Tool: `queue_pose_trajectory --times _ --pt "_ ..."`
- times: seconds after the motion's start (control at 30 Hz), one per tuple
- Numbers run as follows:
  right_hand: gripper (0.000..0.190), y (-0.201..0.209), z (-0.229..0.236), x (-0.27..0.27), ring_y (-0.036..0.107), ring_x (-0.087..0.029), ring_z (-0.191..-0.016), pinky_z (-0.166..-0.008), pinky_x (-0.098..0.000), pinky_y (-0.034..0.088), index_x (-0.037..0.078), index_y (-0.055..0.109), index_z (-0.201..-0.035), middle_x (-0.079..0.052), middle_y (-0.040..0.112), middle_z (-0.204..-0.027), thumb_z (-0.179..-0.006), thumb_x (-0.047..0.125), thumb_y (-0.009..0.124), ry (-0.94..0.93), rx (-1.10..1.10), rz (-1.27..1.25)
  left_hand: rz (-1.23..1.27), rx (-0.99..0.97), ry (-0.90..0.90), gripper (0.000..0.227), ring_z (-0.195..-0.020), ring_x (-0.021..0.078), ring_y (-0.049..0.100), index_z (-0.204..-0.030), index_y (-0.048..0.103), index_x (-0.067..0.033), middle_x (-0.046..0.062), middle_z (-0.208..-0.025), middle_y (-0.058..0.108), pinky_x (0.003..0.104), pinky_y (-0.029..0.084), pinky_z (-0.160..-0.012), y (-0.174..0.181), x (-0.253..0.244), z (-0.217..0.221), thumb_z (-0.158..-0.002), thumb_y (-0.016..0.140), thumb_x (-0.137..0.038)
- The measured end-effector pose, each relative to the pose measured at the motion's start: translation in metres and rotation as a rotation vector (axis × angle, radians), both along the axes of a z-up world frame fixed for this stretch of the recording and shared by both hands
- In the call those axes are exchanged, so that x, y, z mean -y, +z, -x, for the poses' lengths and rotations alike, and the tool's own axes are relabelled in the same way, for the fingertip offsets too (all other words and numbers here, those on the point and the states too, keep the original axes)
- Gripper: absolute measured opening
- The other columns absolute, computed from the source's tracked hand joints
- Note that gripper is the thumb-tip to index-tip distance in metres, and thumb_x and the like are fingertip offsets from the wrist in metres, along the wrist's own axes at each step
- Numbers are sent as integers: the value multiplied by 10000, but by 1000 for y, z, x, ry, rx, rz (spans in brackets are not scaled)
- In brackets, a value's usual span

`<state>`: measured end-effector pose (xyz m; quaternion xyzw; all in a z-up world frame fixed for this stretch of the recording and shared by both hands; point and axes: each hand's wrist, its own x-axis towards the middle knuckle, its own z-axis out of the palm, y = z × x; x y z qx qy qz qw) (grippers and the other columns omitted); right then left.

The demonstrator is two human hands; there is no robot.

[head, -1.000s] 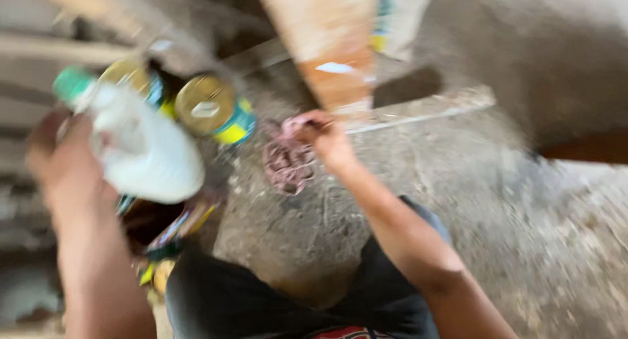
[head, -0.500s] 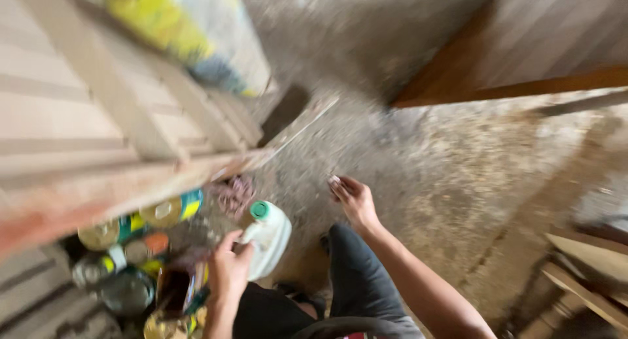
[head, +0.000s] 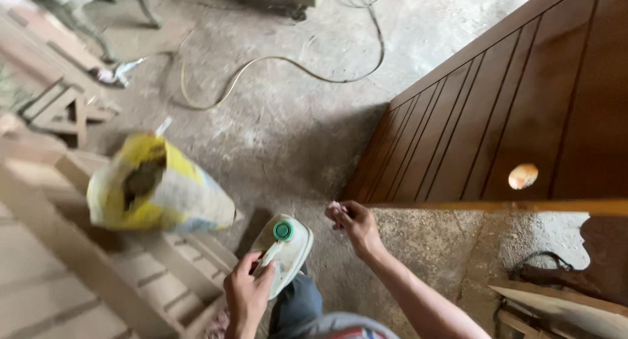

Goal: The person cleans a wooden cabinet by wiping its surface with a cloth. They pour liquid from a white plastic container onto the cloth and continue wiping the cabinet's side and front panels.

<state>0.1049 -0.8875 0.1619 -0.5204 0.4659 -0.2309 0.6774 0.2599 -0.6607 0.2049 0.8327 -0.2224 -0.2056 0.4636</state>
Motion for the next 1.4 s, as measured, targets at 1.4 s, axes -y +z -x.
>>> queue_pose_trajectory --times 1.4 --pt "233 8 -91 1228 683 -188 -813 -717 -325 550 -48 716 -1138 -128 740 -1017 -957 98 721 -861 222 38 -219 148 -556 307 -817 316 758 -1055 741 -98 147 -901 786 408 567 -730 -57 1377 -343 -779 787 -224"
